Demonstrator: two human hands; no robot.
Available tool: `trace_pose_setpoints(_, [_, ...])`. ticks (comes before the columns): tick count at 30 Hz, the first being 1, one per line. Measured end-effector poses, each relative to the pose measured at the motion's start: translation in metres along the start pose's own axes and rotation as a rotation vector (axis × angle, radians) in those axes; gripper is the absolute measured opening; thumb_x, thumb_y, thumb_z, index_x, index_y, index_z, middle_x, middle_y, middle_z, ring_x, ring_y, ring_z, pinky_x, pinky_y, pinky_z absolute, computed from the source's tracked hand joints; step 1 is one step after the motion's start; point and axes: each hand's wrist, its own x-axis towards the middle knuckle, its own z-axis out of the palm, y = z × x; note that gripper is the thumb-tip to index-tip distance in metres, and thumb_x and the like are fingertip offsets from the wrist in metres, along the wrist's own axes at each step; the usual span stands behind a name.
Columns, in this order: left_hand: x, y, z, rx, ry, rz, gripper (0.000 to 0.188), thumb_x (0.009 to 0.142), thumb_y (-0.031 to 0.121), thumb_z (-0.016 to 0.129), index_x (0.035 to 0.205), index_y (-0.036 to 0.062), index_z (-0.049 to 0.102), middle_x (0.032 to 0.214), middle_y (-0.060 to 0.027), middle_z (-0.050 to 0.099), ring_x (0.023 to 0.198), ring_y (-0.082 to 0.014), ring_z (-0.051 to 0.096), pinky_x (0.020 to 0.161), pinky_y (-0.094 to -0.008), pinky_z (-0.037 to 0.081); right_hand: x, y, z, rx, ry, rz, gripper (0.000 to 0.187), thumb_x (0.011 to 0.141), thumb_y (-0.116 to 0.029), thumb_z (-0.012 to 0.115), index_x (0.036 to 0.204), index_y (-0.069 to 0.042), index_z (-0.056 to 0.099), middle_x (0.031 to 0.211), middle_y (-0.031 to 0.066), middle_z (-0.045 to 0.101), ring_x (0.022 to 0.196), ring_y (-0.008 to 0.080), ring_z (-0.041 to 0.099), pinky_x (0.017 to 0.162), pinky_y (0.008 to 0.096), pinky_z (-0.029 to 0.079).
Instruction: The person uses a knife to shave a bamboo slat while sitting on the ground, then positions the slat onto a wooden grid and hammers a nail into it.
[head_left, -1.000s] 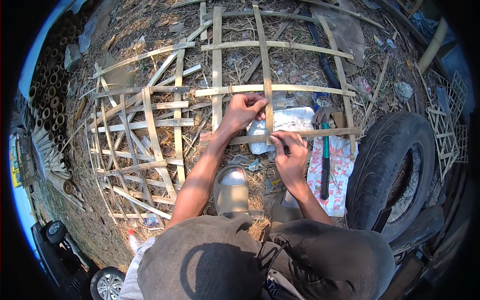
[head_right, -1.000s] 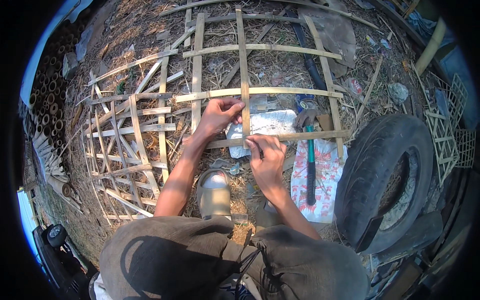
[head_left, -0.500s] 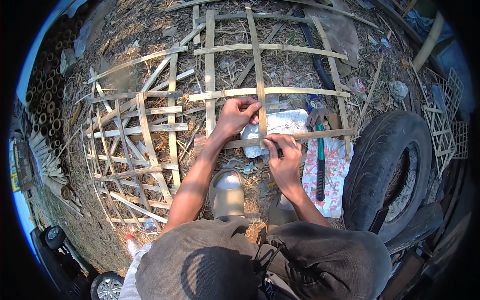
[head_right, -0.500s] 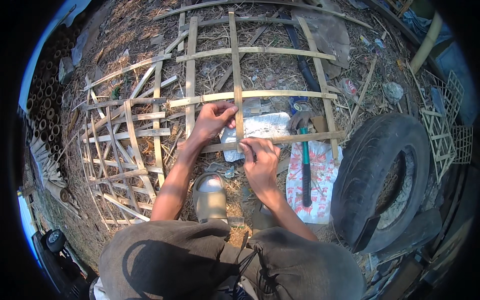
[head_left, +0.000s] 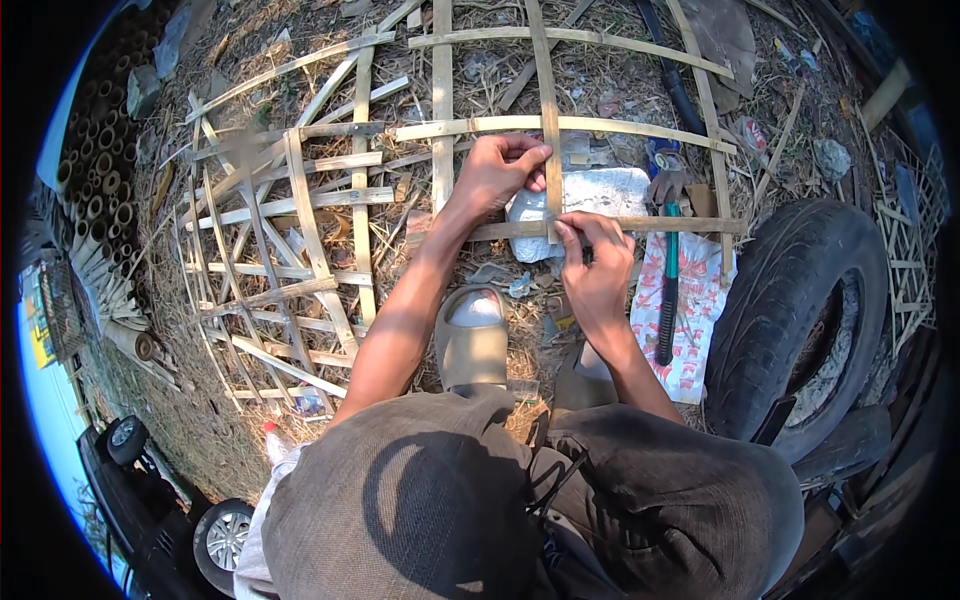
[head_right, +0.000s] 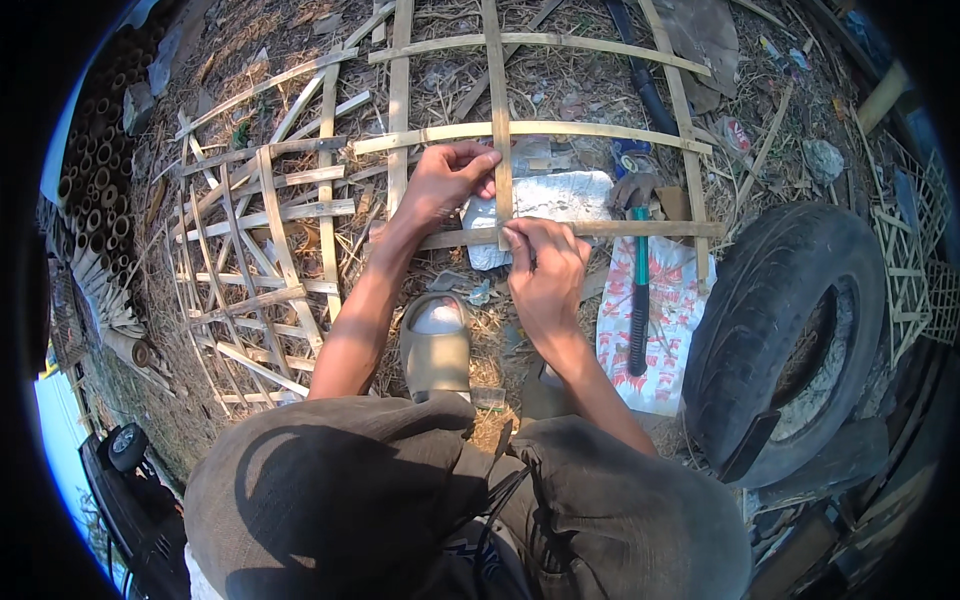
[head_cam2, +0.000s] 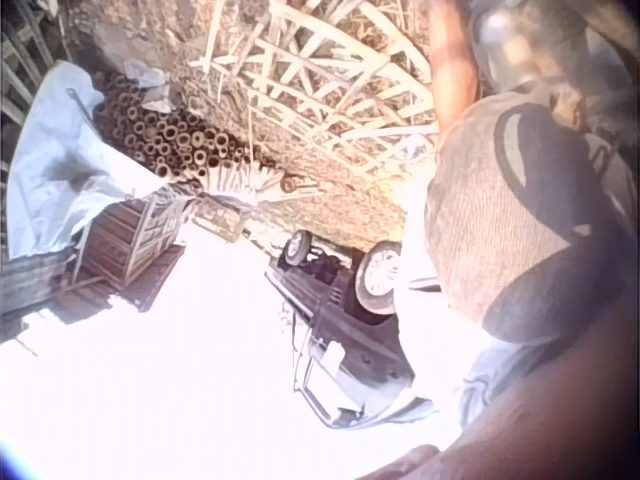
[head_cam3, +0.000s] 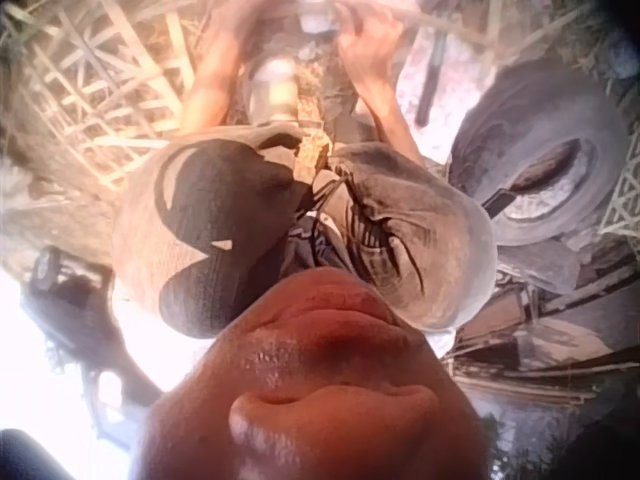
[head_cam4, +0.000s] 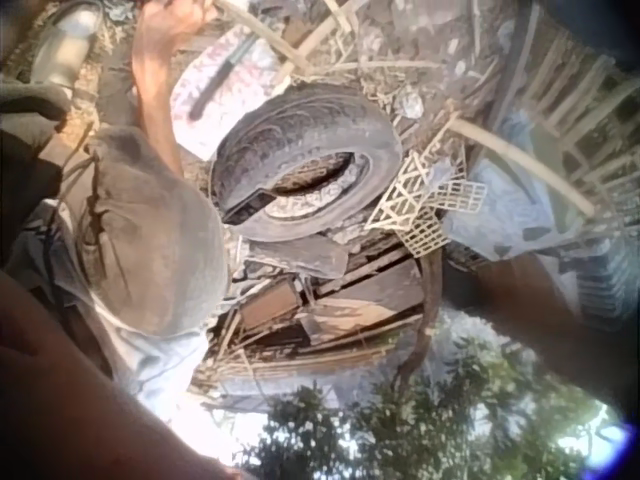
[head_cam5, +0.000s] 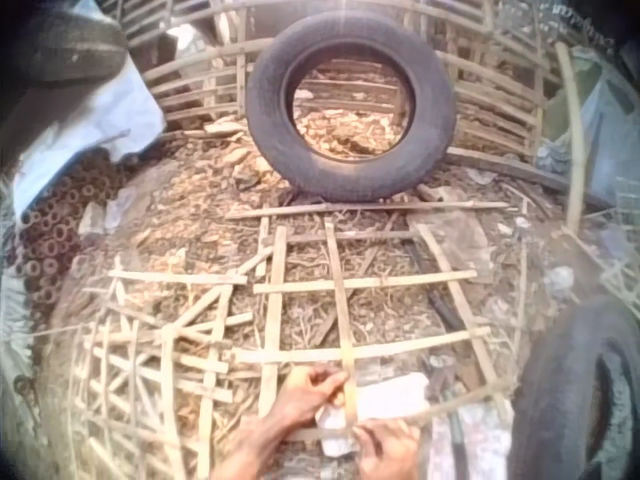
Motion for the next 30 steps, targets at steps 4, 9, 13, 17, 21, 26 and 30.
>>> trace_pose_setpoints(4, [-0.004,-0.005,-0.001,-0.039,0.059,0.023,0.026,0.096,0.018,0.072,0.108,-0.0054,0.070,0.082,-0.0067,0.071,0.068,-0.0088,0.065,0.064,-0.0224,0.054,-0.001,0.001,0.003,-0.011,-0.015,0.017,0.010,0.088,-0.010,0.071,0.098,-0.008,0.072,0.094,0.0079,0.071,0.092,0.0276,0.065,0.083,0.0396,0.040])
trace_pose_setpoints(9, [-0.029,0.001,0.000,0.367,0.239,0.344,0.025,0.092,0.017,0.075,0.109,-0.0002,0.073,0.095,-0.0067,0.073,0.085,-0.0121,0.066,0.072,-0.0280,0.053,0.000,0.005,0.003,-0.008,0.003,-0.018,0.010,0.089,-0.011,0.071,0.097,-0.007,0.072,0.094,0.0090,0.071,0.092,0.0287,0.064,0.083,0.0401,0.040])
trace_pose_setpoints(13, [-0.053,0.013,-0.001,0.493,0.054,0.561,0.022,0.091,0.016,0.075,0.110,0.0037,0.076,0.101,-0.0066,0.073,0.090,-0.0133,0.065,0.075,-0.0284,0.051,-0.001,0.006,0.005,0.003,-0.009,-0.023,0.011,0.088,-0.010,0.071,0.098,-0.006,0.071,0.095,0.0094,0.071,0.093,0.0291,0.064,0.083,0.0400,0.040])
trace_pose_setpoints(17, [-0.060,0.005,0.002,0.518,-0.117,0.603,0.023,0.089,0.013,0.077,0.110,0.0041,0.077,0.101,-0.0083,0.073,0.090,-0.0168,0.068,0.077,-0.0302,0.053,-0.002,0.008,0.004,-0.020,0.019,-0.046,0.013,0.088,-0.010,0.071,0.100,-0.005,0.071,0.096,0.0101,0.070,0.094,0.0299,0.064,0.083,0.0407,0.041])
trace_pose_setpoints(21, [-0.061,0.000,0.004,0.564,-0.140,0.610,0.023,0.086,0.013,0.078,0.107,0.0055,0.078,0.099,-0.0098,0.073,0.089,-0.0195,0.071,0.078,-0.0313,0.055,-0.004,0.013,0.009,0.025,0.014,-0.025,0.014,0.087,-0.010,0.072,0.100,-0.004,0.071,0.096,0.0105,0.070,0.095,0.0304,0.064,0.083,0.0413,0.043])
trace_pose_setpoints(26, [-0.062,-0.006,0.002,0.553,-0.146,0.613,0.020,0.086,0.011,0.077,0.106,0.0068,0.079,0.097,-0.0099,0.074,0.088,-0.0203,0.072,0.077,-0.0319,0.056,-0.006,0.014,0.009,0.073,0.034,-0.018,0.013,0.087,-0.010,0.073,0.098,-0.004,0.072,0.096,0.0103,0.071,0.094,0.0301,0.064,0.083,0.0410,0.044])
trace_pose_setpoints(30, [-0.063,-0.009,0.011,0.611,-0.067,0.641,0.016,0.087,0.011,0.076,0.100,0.0029,0.076,0.095,-0.0102,0.073,0.086,-0.0221,0.071,0.076,-0.0330,0.056,-0.004,0.015,0.008,0.123,0.045,-0.004,0.012,0.086,-0.010,0.074,0.096,-0.004,0.073,0.093,0.0105,0.071,0.092,0.0308,0.064,0.082,0.0413,0.046])
